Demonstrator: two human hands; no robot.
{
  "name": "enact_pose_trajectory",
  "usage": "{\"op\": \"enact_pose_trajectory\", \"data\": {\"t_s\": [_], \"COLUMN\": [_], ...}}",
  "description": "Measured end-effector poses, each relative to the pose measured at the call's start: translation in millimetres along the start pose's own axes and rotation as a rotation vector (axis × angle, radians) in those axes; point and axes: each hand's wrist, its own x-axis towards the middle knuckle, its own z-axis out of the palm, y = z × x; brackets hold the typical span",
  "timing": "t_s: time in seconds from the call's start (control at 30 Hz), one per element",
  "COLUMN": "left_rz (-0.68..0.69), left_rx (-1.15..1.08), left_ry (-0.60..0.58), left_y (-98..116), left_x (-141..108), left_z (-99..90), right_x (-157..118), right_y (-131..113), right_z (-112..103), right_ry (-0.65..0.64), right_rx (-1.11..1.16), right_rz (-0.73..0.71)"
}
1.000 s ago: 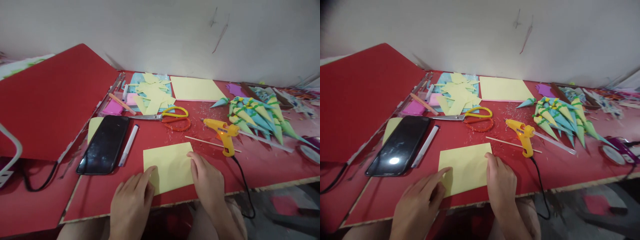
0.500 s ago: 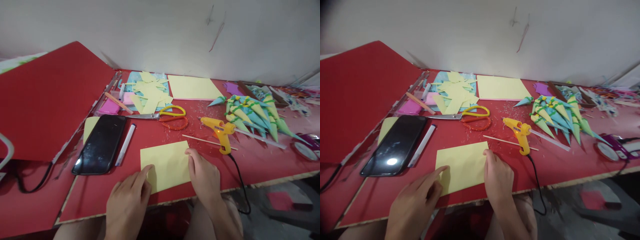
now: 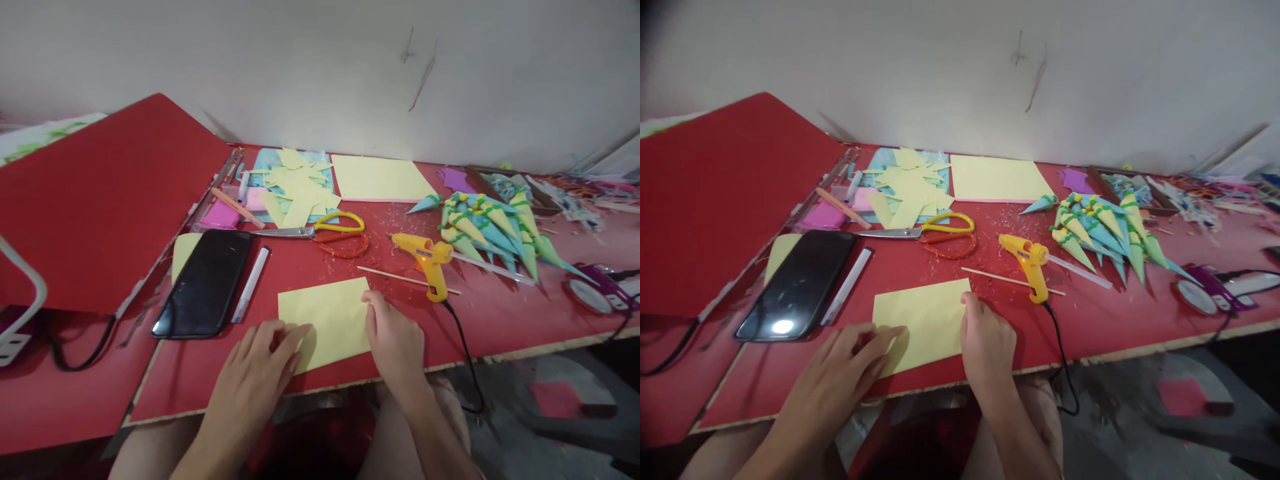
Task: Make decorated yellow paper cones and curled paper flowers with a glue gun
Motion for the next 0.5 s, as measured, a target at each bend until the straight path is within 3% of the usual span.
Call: {"op": "enact_pose_trajectory", "data": {"t_s": [0.17,0.27,0.5], "left_rz": [0.352,0.386,0.303], "left_rx": [0.07,0.036,-0.044], "left_ry": [-0.059,-0.133,-0.307], "left_y": [-21,-32,-38], "left_x": [12,16,15], "left_z": [-7.4,-6.5,-10.7], "right_x": [1,1,0], "right_y": [-2,-3,0], "right_z": [-1,-3,-2], "right_ry": [-0.016,-0.018,0.043], "right_rx": [-0.006,-0.006,0.059], "right_rz": [0.013,0.026,-0.025]}}
